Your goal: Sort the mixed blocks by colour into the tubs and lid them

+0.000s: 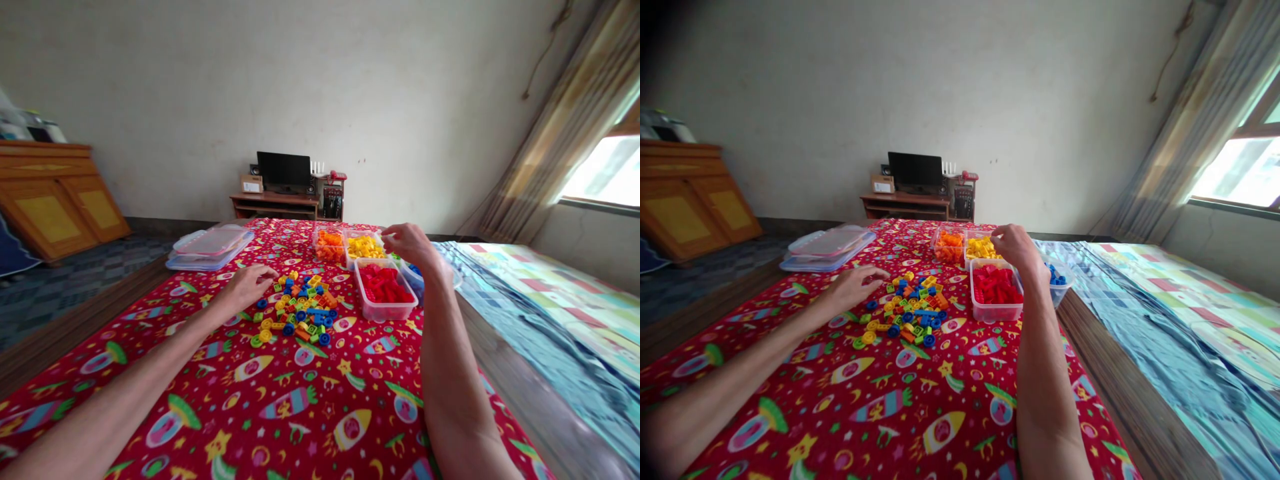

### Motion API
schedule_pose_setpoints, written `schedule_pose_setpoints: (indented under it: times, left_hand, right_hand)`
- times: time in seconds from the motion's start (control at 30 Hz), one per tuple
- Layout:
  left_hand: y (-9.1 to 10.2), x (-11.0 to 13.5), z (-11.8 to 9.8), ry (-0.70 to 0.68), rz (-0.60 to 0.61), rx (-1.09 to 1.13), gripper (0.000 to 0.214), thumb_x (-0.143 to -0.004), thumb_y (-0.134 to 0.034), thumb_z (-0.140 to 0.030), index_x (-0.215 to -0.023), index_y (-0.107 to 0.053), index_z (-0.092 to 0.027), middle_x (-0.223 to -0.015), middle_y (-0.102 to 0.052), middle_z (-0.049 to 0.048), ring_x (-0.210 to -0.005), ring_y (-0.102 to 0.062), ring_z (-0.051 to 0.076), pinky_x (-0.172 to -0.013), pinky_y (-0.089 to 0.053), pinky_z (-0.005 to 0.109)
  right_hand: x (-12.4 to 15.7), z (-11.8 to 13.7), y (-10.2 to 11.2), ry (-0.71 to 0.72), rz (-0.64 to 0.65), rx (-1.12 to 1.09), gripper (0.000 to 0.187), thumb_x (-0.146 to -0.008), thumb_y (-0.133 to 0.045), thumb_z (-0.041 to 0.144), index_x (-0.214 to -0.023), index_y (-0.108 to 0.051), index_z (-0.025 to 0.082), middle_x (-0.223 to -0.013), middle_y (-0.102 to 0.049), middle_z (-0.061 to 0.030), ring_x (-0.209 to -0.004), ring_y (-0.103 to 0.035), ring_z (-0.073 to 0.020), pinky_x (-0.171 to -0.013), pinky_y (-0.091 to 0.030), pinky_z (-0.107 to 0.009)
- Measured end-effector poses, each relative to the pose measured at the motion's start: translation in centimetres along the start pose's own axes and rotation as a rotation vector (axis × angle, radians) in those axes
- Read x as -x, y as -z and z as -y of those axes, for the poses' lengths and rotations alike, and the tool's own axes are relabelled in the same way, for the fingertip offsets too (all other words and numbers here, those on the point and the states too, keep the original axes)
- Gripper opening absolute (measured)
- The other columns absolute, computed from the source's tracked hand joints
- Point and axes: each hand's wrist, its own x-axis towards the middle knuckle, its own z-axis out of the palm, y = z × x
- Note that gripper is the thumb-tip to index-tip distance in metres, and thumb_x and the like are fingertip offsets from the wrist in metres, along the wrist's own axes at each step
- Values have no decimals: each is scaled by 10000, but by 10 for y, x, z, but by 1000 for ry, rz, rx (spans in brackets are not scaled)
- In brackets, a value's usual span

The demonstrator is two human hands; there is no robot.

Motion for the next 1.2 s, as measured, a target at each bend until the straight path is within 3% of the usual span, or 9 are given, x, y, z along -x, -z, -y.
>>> schedule_pose_setpoints:
  times: [0.17, 0.43, 0.73, 0.83, 0.93, 1.07, 1.2]
  left_hand:
    - [-8, 2, 10, 26, 22, -56, 376, -779, -412, -372, -985, -643, -159, -1048, -674, 110, -1001, -610, 250, -917, -459, 360]
    - [-37, 9, 23, 87, 97, -49, 557, -863, -241, -429, -1249, -485, -110, -1280, -563, 158, -1215, -505, 255, -1047, -364, 409]
    - [-54, 16, 2, 46, 179, 197, 692, -889, -189, -573, -1370, -392, -118, -1452, -412, 131, -1350, -356, 247, -1125, -268, 384]
    - [-52, 15, -6, 41, 155, 341, 731, -878, -180, -637, -1363, -419, -145, -1466, -399, 110, -1362, -337, 248, -1122, -285, 368]
    - [-50, 12, -4, 67, 82, 440, 726, -878, -182, -648, -1369, -416, -167, -1468, -397, 102, -1343, -372, 247, -1100, -331, 384]
    - [-49, 9, 11, 153, 7, 421, 743, -872, -207, -640, -1385, -385, -131, -1439, -429, 141, -1321, -405, 261, -1097, -327, 424]
    - [-48, 10, 17, 157, 9, 369, 763, -875, -187, -623, -1372, -391, -82, -1418, -447, 175, -1309, -422, 255, -1106, -307, 407]
  right_hand:
    - [3, 5, 2, 25, -69, -9, 313, -813, -474, 193, -999, -716, 121, -705, -714, -76, -687, -646, -159, -730, -473, -246]
    - [3, 16, -1, 104, -56, -8, 297, -801, -455, 166, -909, -730, 134, -716, -712, -75, -666, -629, -151, -713, -456, -242]
    - [-3, 27, -17, 182, 2, 64, 282, -834, -465, 190, -948, -718, 140, -753, -703, -74, -659, -595, -127, -677, -428, -225]
    - [-6, 41, -37, 271, 87, 118, 258, -849, -463, 182, -898, -712, 133, -781, -697, -72, -664, -573, -115, -664, -410, -215]
    - [-2, 57, -70, 366, 200, 159, 271, -887, -428, 168, -883, -693, 111, -813, -685, -86, -702, -573, -122, -683, -421, -226]
    - [11, 72, -125, 449, 247, 174, 236, -920, -455, 229, -990, -658, 131, -1009, -665, -116, -955, -584, -167, -847, -435, -260]
    - [20, 78, -158, 464, 366, 153, 325, -949, -419, 313, -1083, -624, 99, -1022, -664, -149, -982, -606, -202, -861, -452, -299]
